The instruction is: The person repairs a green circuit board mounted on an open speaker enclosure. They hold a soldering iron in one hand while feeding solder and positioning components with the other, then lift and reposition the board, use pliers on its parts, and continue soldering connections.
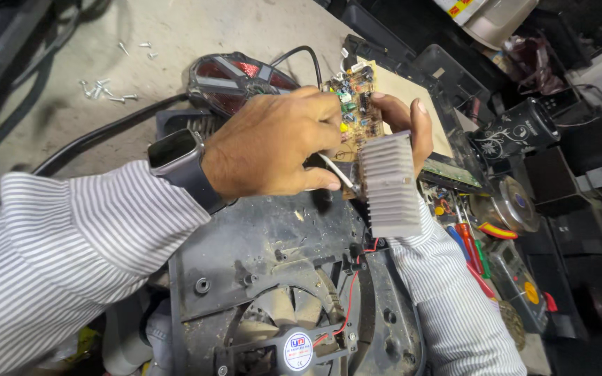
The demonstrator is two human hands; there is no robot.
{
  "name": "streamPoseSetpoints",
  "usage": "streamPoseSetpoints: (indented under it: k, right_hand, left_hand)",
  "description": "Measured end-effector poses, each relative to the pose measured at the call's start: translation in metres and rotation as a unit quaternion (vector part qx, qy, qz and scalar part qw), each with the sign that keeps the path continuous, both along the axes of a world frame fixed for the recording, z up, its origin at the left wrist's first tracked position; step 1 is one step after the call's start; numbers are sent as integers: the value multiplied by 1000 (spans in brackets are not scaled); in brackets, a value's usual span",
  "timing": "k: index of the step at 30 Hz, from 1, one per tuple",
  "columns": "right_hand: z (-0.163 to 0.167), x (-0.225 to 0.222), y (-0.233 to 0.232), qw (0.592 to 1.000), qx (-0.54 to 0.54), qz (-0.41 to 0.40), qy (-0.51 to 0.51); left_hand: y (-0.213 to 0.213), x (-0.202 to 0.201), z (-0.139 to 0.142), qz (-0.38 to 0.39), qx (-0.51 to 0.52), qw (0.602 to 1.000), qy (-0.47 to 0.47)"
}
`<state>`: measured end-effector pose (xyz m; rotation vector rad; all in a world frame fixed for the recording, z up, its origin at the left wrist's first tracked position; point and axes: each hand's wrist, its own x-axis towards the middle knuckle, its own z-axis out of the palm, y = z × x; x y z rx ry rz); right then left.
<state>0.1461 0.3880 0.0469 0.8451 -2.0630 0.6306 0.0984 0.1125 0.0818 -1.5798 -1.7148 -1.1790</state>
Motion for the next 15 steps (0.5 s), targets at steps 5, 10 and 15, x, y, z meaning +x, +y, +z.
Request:
streamPoseSetpoints:
  k: [5, 10, 15]
  right_hand:
    - [-11, -8, -8, 992, -114, 11, 49]
    - [-4, -9, -14, 991, -89, 32, 94]
    - [-1, -5, -9, 987, -64, -17, 143]
  left_hand:
    - [12, 2, -10, 69, -36, 993, 90]
    - [18, 7, -14, 131, -27, 979, 152]
    - [17, 8, -13, 137, -53, 976, 163]
